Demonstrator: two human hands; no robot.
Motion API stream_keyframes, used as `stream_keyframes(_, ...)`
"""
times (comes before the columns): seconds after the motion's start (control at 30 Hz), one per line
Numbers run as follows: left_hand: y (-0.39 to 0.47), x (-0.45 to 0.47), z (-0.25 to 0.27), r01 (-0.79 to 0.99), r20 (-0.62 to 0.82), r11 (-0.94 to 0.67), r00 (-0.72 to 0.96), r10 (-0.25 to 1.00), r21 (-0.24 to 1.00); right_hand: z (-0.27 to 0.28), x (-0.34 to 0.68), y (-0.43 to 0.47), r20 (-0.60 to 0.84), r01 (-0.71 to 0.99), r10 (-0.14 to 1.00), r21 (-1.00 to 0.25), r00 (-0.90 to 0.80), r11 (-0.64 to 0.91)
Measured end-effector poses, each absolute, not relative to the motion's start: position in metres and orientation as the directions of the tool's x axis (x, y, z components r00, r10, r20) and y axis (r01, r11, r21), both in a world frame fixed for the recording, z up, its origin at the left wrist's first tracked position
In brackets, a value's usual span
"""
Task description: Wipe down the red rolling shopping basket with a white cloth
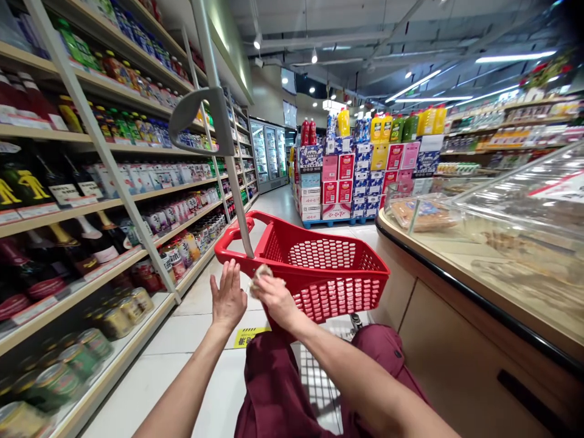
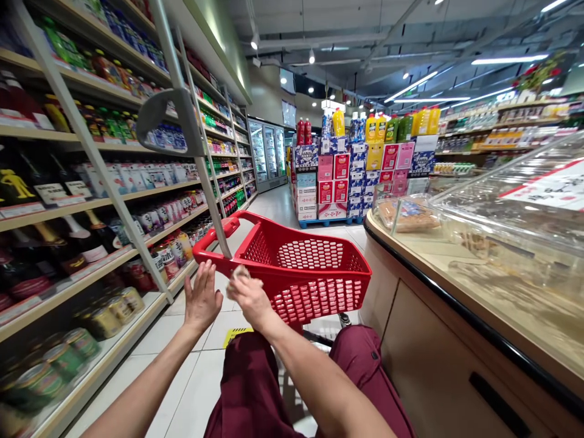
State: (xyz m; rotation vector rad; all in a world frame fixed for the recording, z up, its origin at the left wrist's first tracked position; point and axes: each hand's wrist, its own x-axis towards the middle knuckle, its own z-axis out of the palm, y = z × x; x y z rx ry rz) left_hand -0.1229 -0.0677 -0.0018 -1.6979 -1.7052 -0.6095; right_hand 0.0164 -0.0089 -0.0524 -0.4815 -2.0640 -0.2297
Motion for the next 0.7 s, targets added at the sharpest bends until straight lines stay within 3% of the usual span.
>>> stream_keyframes(0.07, -0.065, -0.121, 0.002, 0.992, 0.736, 0.059, 0.044, 0.676, -0.114, -0.039, 0.014, -0.002, 0.874, 0.441, 0.238, -0.03, -0.423, 0.897)
stream_keyframes(0.23, -0.065, -0.112, 0.003, 0.985, 0.721, -0.019, 0.14, 0.678, -0.174, -0.068, 0.027, -0.01, 0.746, 0.377, 0.213, 0.054, -0.63, 0.924)
stream_keyframes(0.47, -0.06, -0.111, 0.006, 0.991, 0.747, 0.018, 0.086, 0.659, -0.13, -0.029, 0.028, -0.003, 0.883, 0.446, 0.215, -0.008, -0.416, 0.895)
stream_keyframes(0.63, -0.063, -0.107, 0.004, 0.986, 0.724, -0.031, 0.139, 0.676, -0.161, -0.053, 0.038, -0.011, 0.786, 0.403, 0.234, 0.021, -0.572, 0.915)
stream_keyframes(0.7, -0.063, -0.106, 0.002, 0.985, 0.728, -0.037, 0.15, 0.669, -0.169, -0.055, 0.039, -0.015, 0.798, 0.409, 0.253, -0.009, -0.547, 0.913)
